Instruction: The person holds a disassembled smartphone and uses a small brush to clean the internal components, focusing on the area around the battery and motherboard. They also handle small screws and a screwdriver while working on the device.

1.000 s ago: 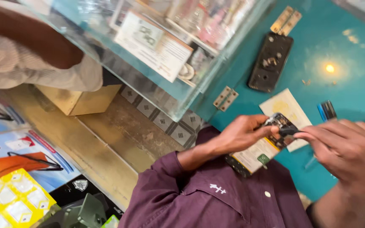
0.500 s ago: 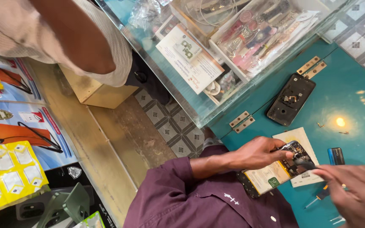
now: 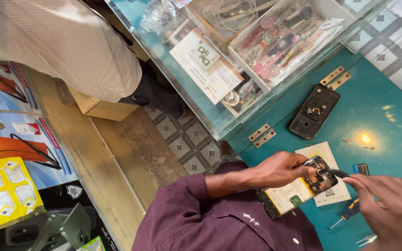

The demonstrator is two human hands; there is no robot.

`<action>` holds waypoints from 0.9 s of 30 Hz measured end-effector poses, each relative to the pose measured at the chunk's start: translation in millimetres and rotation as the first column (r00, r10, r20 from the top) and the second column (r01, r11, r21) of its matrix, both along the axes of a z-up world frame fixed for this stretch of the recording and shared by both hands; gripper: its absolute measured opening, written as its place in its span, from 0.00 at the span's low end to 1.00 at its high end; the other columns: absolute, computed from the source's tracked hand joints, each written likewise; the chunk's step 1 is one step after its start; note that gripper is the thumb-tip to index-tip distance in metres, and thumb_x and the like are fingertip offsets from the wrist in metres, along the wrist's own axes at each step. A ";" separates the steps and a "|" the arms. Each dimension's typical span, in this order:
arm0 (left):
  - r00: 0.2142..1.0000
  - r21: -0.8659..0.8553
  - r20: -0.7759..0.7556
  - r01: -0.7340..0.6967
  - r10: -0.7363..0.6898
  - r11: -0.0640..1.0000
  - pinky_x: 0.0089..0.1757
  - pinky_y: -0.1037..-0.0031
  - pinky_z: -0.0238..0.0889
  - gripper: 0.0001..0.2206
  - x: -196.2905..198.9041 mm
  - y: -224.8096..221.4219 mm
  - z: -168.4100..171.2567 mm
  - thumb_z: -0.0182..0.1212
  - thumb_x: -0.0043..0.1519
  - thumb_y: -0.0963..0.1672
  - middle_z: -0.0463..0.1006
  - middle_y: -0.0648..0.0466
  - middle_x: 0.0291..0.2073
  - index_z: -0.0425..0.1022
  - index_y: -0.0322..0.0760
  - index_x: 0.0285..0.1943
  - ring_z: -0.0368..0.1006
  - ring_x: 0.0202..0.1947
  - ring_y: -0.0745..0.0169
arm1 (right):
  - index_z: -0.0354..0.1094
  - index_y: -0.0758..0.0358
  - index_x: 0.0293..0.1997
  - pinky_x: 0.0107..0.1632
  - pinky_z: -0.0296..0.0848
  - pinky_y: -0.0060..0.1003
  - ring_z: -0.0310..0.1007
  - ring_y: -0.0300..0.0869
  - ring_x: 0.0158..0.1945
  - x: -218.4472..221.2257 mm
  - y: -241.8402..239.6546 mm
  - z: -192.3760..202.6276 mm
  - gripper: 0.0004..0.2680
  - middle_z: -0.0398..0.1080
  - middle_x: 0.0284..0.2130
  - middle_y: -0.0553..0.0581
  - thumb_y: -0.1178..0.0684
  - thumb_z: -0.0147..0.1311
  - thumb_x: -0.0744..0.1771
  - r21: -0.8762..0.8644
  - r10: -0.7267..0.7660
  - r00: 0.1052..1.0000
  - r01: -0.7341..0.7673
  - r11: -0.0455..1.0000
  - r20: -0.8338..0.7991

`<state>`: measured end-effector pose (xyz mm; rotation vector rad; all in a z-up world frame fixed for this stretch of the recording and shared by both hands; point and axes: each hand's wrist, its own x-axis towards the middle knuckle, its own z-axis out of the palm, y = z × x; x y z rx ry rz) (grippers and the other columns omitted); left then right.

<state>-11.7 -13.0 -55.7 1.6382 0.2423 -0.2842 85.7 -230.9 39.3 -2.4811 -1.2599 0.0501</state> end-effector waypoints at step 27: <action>0.999 -0.226 -0.042 -0.020 0.011 0.974 0.34 0.74 0.62 0.19 -2.9 8.5 16.7 0.45 0.75 0.50 0.71 0.58 0.28 0.74 0.30 0.43 0.62 0.31 0.74 | 0.81 0.54 0.40 0.35 0.60 0.37 0.71 0.38 0.32 -18.6 33.6 -3.7 0.09 0.76 0.34 0.45 0.55 0.72 0.59 0.290 -0.043 0.995 0.069 0.955 -0.095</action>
